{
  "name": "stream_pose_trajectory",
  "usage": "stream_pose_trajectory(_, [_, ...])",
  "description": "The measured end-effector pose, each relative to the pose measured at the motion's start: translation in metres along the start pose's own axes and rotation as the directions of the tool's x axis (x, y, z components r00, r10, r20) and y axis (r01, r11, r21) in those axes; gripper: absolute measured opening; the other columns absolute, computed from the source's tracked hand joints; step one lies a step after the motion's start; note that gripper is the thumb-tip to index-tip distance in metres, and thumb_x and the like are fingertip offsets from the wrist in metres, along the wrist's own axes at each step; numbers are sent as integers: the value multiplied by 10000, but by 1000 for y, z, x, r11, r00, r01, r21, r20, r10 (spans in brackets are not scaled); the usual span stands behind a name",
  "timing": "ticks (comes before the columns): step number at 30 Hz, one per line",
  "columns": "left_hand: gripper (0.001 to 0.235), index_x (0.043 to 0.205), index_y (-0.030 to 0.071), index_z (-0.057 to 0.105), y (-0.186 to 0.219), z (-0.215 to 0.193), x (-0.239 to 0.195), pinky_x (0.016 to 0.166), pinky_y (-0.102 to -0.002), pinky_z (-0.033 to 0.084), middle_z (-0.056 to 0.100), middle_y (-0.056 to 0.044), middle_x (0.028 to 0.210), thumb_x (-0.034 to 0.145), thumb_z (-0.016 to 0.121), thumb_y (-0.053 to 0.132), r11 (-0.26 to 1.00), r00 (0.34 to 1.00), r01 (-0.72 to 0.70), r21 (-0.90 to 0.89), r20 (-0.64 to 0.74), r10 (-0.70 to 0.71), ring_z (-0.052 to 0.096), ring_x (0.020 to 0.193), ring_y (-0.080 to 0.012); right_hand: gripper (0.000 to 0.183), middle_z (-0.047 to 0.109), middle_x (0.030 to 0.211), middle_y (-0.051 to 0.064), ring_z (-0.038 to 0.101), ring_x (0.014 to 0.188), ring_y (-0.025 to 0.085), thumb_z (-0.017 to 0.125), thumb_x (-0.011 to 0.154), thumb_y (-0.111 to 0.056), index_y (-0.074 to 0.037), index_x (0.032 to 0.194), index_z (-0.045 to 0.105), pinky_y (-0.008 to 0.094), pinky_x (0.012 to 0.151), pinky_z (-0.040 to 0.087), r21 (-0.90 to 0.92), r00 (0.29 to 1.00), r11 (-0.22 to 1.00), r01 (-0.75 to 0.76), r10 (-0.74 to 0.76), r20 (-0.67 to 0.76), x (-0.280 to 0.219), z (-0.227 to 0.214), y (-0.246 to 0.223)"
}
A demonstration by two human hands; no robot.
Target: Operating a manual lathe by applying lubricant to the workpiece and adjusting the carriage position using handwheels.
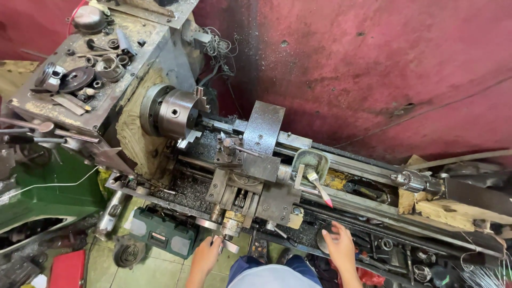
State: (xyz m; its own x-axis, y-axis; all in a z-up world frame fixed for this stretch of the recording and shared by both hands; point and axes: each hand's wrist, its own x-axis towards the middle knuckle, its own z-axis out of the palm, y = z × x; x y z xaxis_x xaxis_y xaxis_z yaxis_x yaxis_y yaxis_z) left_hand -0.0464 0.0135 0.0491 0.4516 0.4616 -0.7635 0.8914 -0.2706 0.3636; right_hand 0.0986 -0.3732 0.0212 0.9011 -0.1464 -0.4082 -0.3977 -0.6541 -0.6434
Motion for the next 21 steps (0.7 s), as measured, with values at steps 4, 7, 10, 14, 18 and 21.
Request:
stream_pose_trajectory(4, [483,900,91,557,2,-7,-2,807,-355,405,670,-167,1022,956,413,549,998,995,54,-32,80,-51,615,991,-295,555,675,1262,49,744,929,181,734,836,-387,-176,1345,663,319,945,524,3,997,999,52,-52,-50,14,11,44])
stream_pose_trajectory(7, [673,1277,120,643,-23,10,27,995,-410,480,673,-170,1363,911,445,650,1000,999,-15,3,33,15,625,1269,-358,526,708,1234,68,764,893,181,749,836,-350,-165,1325,690,307,918,536,69,999,997,28,-26,-34,23,16,77])
stream_pose_trajectory(10, [929,1568,126,402,-34,21,33,1196,-420,364,460,-133,1595,877,452,745,999,1000,-24,-37,9,25,439,1486,-329,541,734,1220,91,763,877,199,776,821,-348,-123,1306,697,305,915,561,69,996,994,80,-77,-39,31,24,126])
stream_pose_trajectory(14, [876,1567,142,402,-25,21,20,1180,-446,370,464,-132,1587,903,436,711,998,1000,18,-54,3,-18,440,1473,-349,496,805,1094,56,806,860,182,822,764,-357,-189,1221,732,310,889,572,-62,999,998,-2,0,-45,32,34,194])
stream_pose_trajectory(18, [576,973,107,593,-26,26,17,899,-427,471,731,-222,1135,932,440,660,995,992,-74,-66,-105,67,642,1146,-425,609,726,1158,-5,757,1005,132,796,722,-463,-345,1314,716,302,1038,535,-295,989,956,1,-45,-143,42,54,261])
stream_pose_trajectory(21, [564,1059,124,609,-27,28,12,930,-416,468,726,-227,1194,932,440,647,993,990,-69,-95,-128,56,633,1184,-416,709,498,1581,-38,521,1429,160,790,672,-512,-390,1358,660,377,1129,477,-395,992,917,61,-99,-77,57,68,313])
